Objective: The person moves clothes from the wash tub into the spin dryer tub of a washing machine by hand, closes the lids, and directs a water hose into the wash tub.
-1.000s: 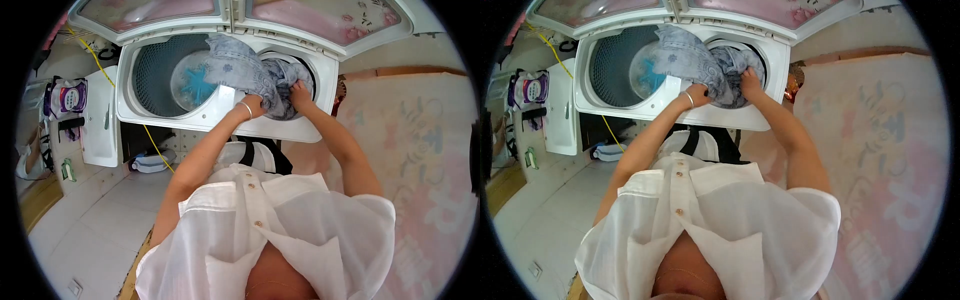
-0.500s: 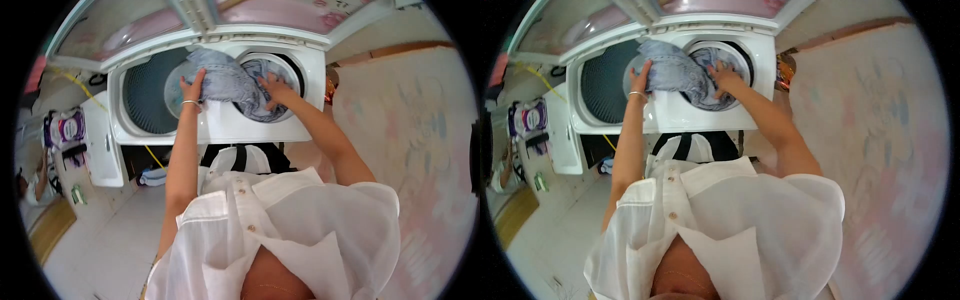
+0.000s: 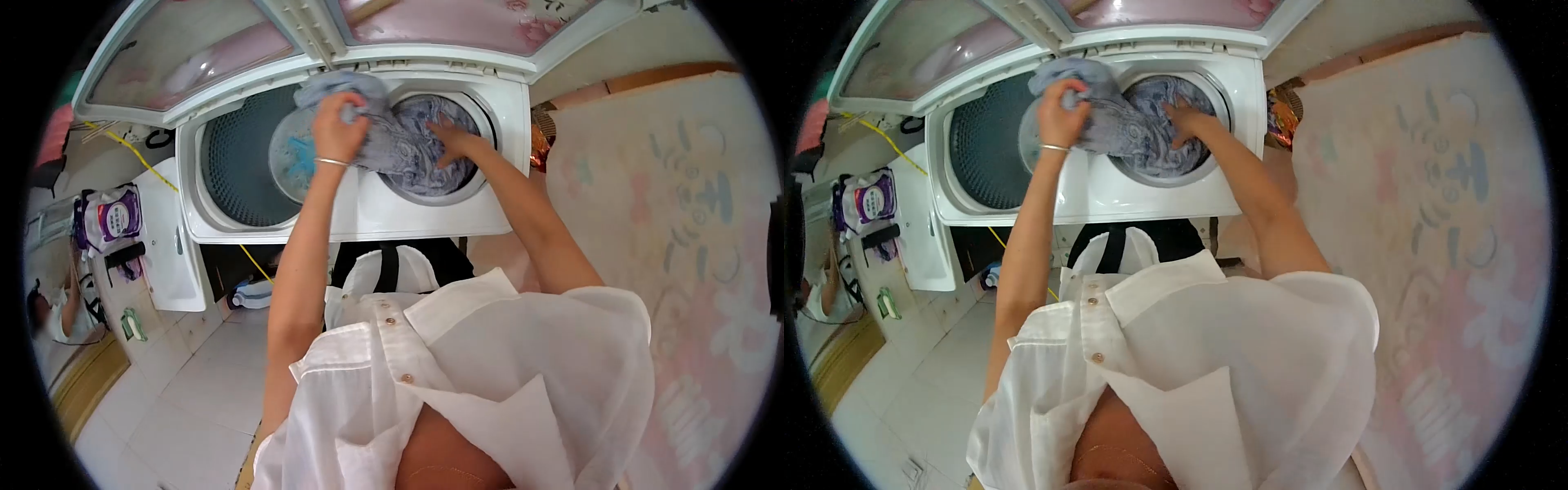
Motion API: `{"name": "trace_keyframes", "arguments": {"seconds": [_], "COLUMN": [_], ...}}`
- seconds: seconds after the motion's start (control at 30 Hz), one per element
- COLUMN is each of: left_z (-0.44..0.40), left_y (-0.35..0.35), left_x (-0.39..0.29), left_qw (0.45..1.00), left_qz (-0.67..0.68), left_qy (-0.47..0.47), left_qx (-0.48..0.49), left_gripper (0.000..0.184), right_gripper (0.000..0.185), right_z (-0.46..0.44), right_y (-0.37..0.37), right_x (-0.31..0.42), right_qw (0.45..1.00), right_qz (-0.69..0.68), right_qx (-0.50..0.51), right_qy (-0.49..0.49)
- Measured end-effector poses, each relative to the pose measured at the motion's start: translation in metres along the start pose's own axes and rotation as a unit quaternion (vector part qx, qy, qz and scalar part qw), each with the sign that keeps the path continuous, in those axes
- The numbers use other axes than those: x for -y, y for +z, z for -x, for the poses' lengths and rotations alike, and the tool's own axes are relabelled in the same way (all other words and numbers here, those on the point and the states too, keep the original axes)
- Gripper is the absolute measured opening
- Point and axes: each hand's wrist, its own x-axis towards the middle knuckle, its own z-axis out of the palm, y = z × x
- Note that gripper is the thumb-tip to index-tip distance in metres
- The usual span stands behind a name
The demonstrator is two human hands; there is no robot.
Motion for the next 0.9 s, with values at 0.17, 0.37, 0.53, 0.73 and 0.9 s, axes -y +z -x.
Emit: {"name": "trace_keyframes", "arguments": {"seconds": [0.17, 0.37, 0.53, 0.73, 0.9], "left_z": [-0.006, 0.024, 0.056, 0.085, 0.050], "left_y": [0.055, 0.086, 0.092, 0.101, 0.087], "left_x": [-0.031, -0.021, -0.006, 0.005, -0.004], "left_qw": [0.957, 0.917, 0.928, 0.858, 0.829], "left_qz": [-0.040, -0.230, -0.161, -0.397, -0.375], "left_qy": [0.082, 0.113, -0.067, 0.064, 0.043], "left_qx": [0.275, 0.304, 0.328, 0.321, 0.413], "left_gripper": [0.029, 0.076, 0.091, 0.107, 0.123], "right_gripper": [0.065, 0.055, 0.049, 0.047, 0.061], "right_z": [0.093, 0.121, 0.061, 0.021, 0.054], "right_y": [-0.026, -0.013, -0.002, -0.011, -0.031], "right_x": [0.010, 0.012, 0.015, 0.007, 0.034], "right_qw": [0.986, 0.955, 0.902, 0.931, 0.933], "right_qz": [-0.103, -0.033, 0.102, -0.059, -0.068], "right_qx": [-0.089, -0.282, -0.406, -0.359, -0.315], "right_qy": [-0.098, -0.085, -0.105, 0.042, 0.159]}}
